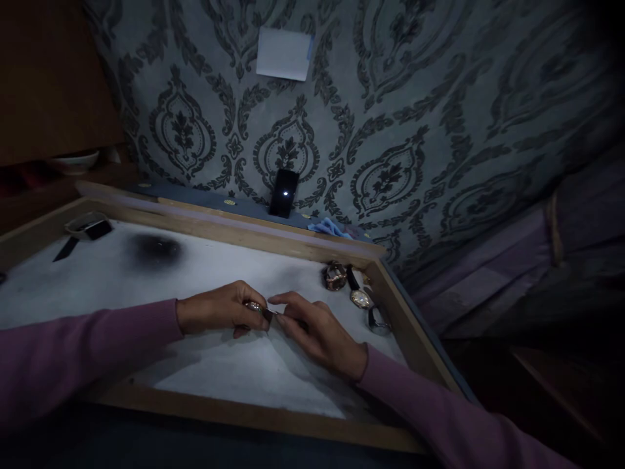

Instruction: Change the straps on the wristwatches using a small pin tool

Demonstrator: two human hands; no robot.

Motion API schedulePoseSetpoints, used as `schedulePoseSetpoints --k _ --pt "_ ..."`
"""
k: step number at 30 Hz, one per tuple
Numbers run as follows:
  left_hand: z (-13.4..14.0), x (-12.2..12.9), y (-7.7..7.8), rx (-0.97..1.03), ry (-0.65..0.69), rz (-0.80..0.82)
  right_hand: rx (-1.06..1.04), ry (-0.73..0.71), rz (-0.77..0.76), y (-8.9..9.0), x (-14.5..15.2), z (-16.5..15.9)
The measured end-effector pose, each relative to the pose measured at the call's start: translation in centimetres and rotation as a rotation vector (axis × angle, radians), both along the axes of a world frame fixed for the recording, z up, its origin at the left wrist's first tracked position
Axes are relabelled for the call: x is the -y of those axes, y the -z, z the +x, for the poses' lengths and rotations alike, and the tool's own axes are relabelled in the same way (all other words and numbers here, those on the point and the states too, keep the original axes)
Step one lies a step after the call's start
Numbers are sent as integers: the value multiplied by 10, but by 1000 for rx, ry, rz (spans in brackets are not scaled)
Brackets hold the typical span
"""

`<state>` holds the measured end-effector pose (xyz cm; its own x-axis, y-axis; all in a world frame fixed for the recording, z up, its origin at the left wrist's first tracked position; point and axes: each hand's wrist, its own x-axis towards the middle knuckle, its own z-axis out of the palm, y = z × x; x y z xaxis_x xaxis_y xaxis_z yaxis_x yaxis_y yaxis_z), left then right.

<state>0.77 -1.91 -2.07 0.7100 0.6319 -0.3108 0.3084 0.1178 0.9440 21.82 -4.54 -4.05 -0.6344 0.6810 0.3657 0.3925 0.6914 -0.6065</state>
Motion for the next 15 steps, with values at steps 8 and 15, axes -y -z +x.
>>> schedulePoseSetpoints --k 8,15 --pt "1 0 -2 -7 -14 -14 -13 13 -20 1 1 -1" --pt "0 -1 2 14 -3 -15 -24 -3 -37 1 1 -1"
